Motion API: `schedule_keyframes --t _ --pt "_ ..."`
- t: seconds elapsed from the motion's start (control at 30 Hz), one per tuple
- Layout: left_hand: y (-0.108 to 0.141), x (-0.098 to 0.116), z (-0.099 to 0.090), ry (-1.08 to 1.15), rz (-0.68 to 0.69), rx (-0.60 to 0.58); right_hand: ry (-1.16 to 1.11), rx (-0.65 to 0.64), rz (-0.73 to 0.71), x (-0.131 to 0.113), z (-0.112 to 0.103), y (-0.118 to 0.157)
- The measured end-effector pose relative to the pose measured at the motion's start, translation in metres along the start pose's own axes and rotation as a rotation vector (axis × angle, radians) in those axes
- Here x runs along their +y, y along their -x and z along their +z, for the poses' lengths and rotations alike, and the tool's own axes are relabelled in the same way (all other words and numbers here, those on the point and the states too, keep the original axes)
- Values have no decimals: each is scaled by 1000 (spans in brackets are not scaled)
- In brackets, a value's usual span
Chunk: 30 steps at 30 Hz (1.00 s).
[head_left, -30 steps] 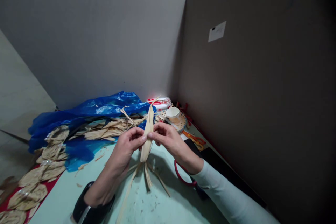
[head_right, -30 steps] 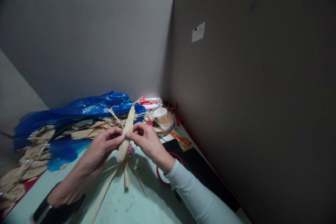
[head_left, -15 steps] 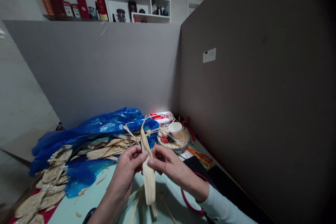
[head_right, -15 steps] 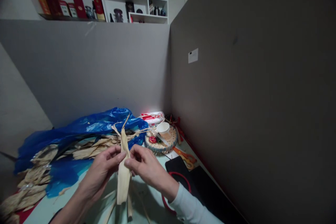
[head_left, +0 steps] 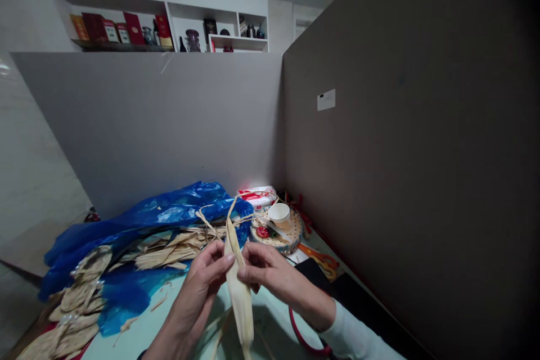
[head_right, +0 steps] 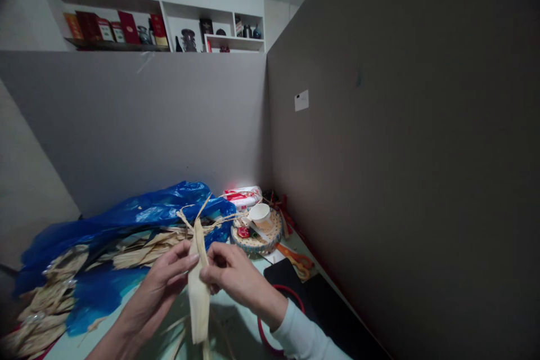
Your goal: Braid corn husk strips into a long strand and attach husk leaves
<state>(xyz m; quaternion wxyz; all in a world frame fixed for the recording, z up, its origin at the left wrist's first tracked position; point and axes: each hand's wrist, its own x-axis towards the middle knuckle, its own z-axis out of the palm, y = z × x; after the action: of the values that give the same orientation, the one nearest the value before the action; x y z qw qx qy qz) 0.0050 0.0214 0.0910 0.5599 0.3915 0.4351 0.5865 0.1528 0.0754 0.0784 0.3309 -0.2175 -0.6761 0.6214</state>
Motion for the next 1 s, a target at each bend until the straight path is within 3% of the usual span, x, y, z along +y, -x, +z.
schedule_keyframes --t 0.17,0.3,0.5,1.0 --pt "-2 3 -4 -44 10 65 69 -73 56 2 -1 2" --pt "-4 2 -6 -142 54 96 57 1 12 5 -2 -1" --pt "-5 -2 -2 -226 122 39 -40 132 -42 8 -2 -4" --pt "-6 -4 -1 -316 85 11 -55 139 18 6 -1 0"
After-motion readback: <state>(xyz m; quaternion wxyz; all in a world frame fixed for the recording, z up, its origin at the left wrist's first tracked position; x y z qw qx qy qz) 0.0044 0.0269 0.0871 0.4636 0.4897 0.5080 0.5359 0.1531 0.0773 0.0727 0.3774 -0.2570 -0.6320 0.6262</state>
